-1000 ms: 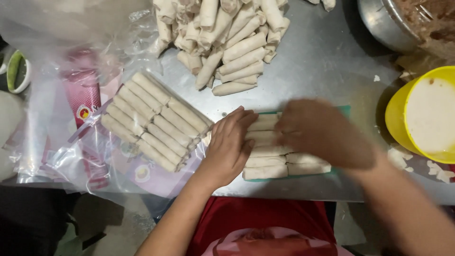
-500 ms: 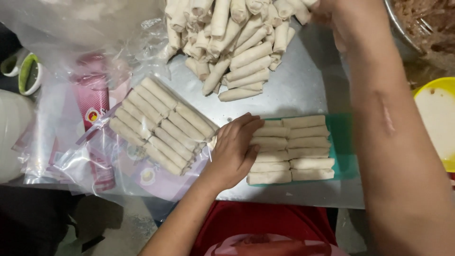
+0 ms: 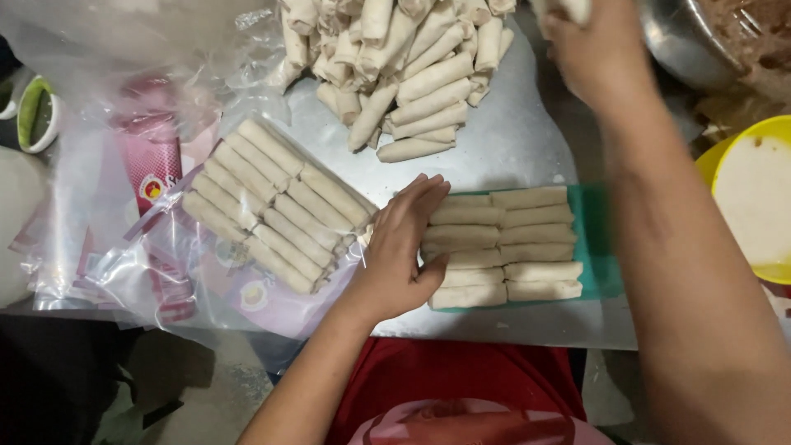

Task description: The person is manually arranging and packing spring rolls into plastic bags on a production table.

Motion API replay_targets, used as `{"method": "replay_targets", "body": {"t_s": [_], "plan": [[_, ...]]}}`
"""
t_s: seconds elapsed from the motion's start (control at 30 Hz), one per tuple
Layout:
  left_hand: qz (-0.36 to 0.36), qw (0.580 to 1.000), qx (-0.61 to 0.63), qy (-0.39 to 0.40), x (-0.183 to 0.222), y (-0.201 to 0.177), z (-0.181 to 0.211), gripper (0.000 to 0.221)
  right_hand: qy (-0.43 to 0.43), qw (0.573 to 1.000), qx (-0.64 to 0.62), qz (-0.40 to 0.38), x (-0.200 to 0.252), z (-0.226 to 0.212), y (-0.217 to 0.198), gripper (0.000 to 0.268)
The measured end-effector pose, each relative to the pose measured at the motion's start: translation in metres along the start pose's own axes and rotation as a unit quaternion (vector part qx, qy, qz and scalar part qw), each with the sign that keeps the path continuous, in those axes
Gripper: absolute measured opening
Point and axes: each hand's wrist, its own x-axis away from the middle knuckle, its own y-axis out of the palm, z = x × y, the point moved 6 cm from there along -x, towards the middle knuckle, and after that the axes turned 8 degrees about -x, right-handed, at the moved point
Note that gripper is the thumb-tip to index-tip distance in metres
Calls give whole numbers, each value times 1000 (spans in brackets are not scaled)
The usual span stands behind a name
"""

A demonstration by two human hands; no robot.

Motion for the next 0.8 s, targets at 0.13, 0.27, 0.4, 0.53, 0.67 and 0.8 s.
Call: {"method": "replay_targets", "body": {"t_s": [0.13,0.27,0.4,0.53,0.67,0.8], "plan": [[-20,1000,6,2,4,-1,0,92,318,931,-134,-118,85,-54,-37,21],[-42,999,2,22,4,1,2,109,127,894,-316,-292,190,-95,-13,39],[-39,998,-21,52,3,9,0,81,26,954,-215,-207,228,-112,3,31],[20,999,20,37,3,12,-4,79,10,986,-112,-122,219,-134,-19,35],[75,994,73,36,6,2,3,82,-36,981,-153,-114,221,-145,-37,12],[144,939,313,-25,13,10,11,86,-22,980,-167,-101,248,-124,-27,26]]}}
